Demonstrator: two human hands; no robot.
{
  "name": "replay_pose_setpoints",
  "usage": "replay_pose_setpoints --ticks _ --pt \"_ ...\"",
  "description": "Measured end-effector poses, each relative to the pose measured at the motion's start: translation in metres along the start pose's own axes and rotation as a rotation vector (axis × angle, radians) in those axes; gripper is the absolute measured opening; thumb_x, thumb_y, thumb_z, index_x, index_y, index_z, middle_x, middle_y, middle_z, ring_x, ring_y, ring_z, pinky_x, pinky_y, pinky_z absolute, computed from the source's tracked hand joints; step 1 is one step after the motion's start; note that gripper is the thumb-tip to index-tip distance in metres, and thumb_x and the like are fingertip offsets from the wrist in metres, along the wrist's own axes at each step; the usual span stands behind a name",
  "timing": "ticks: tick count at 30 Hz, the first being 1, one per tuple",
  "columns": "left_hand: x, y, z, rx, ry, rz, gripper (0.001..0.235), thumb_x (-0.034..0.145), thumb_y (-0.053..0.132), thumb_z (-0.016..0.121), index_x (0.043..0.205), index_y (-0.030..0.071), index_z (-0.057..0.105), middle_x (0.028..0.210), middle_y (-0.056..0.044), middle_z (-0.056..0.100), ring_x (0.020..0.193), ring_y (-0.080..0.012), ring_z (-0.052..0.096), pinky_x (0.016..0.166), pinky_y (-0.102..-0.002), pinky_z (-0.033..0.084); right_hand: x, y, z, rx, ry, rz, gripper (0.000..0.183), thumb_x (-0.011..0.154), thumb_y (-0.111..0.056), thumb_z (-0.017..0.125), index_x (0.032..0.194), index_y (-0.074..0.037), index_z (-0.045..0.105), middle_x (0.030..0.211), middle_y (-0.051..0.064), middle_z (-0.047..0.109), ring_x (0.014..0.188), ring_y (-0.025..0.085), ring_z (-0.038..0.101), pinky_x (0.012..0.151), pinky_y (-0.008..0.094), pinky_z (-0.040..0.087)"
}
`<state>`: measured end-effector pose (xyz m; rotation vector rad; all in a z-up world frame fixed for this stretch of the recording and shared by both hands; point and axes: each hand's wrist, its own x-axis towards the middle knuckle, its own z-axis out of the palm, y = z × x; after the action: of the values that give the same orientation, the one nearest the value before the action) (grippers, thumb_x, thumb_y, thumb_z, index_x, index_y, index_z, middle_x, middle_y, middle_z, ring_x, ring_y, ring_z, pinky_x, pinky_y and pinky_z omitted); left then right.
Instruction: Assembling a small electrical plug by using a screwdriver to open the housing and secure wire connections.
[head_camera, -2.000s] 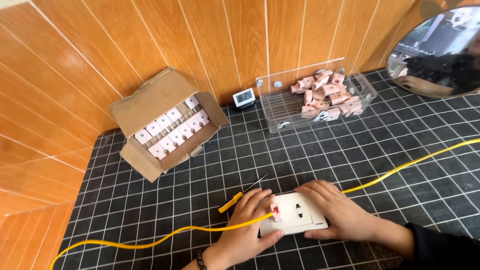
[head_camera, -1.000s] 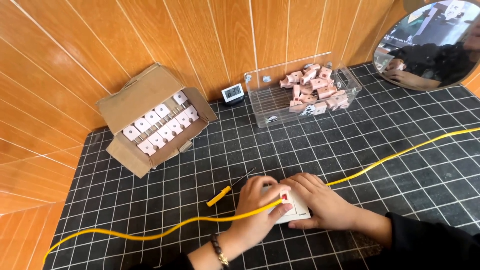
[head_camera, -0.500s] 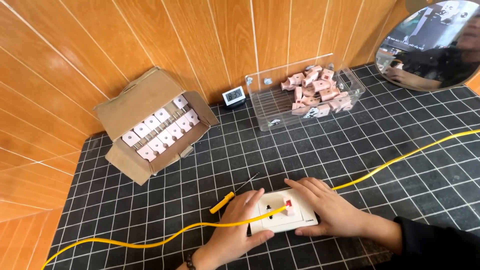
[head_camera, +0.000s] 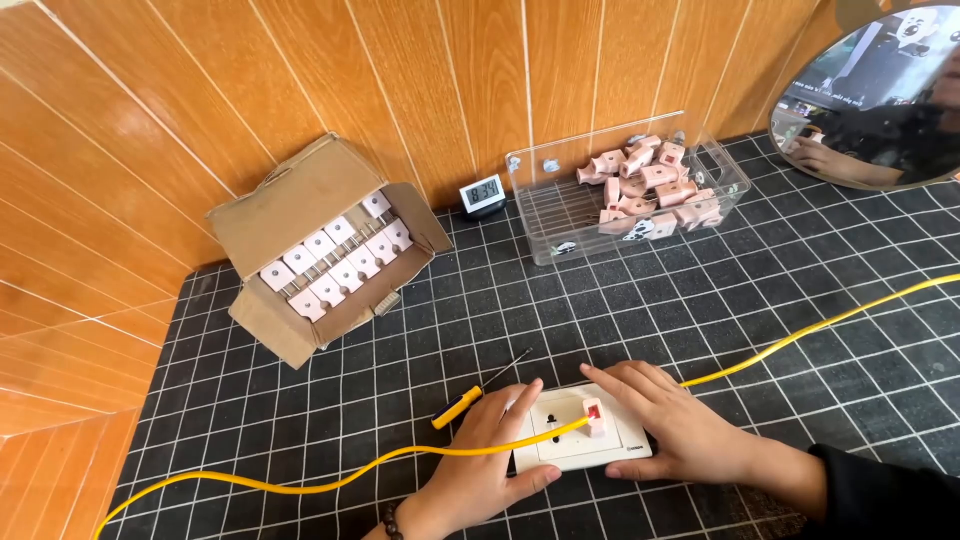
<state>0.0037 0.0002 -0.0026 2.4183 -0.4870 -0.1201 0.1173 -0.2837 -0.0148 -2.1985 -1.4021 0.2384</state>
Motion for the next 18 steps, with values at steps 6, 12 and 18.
replay_pose_setpoints --ticks 6,12,18 --pt "-0.0004 -0.003 0.0026 0.027 0.069 0.07 0.076 0.098 0.051 0.064 0.156 0.008 0.038 0.151 -0.017 0.041 0.137 -0.0345 0.043 0.111 -0.05 0.037 0.0026 -0.0036 -0.0039 0.005 -0.02 -0.01 0.091 0.09 -0.067 0.073 0.158 -0.018 0.039 0.142 0.009 0.053 0.132 0.029 0.047 0.108 0.048 0.039" --pt "-0.0005 -0.0014 0.0016 0.01 0.014 0.012 0.089 0.098 0.054 0.063 0.162 0.009 0.021 0.158 -0.018 0.038 0.141 -0.0367 0.038 0.114 -0.053 0.032 -0.0011 0.0015 0.001 0.016 -0.017 0.034 0.114 0.086 -0.066 0.081 0.165 -0.012 0.018 0.151 0.01 0.048 0.132 0.029 0.048 0.11 0.046 0.039" --pt "-0.001 -0.0047 0.0046 0.025 0.057 0.057 0.081 0.099 0.052 0.063 0.16 0.01 0.029 0.154 -0.018 0.04 0.138 -0.0362 0.041 0.112 -0.052 0.034 0.0027 -0.005 -0.0043 0.014 -0.003 -0.013 0.096 0.089 -0.067 0.074 0.16 -0.015 0.035 0.144 0.009 0.053 0.131 0.028 0.049 0.109 0.047 0.039"
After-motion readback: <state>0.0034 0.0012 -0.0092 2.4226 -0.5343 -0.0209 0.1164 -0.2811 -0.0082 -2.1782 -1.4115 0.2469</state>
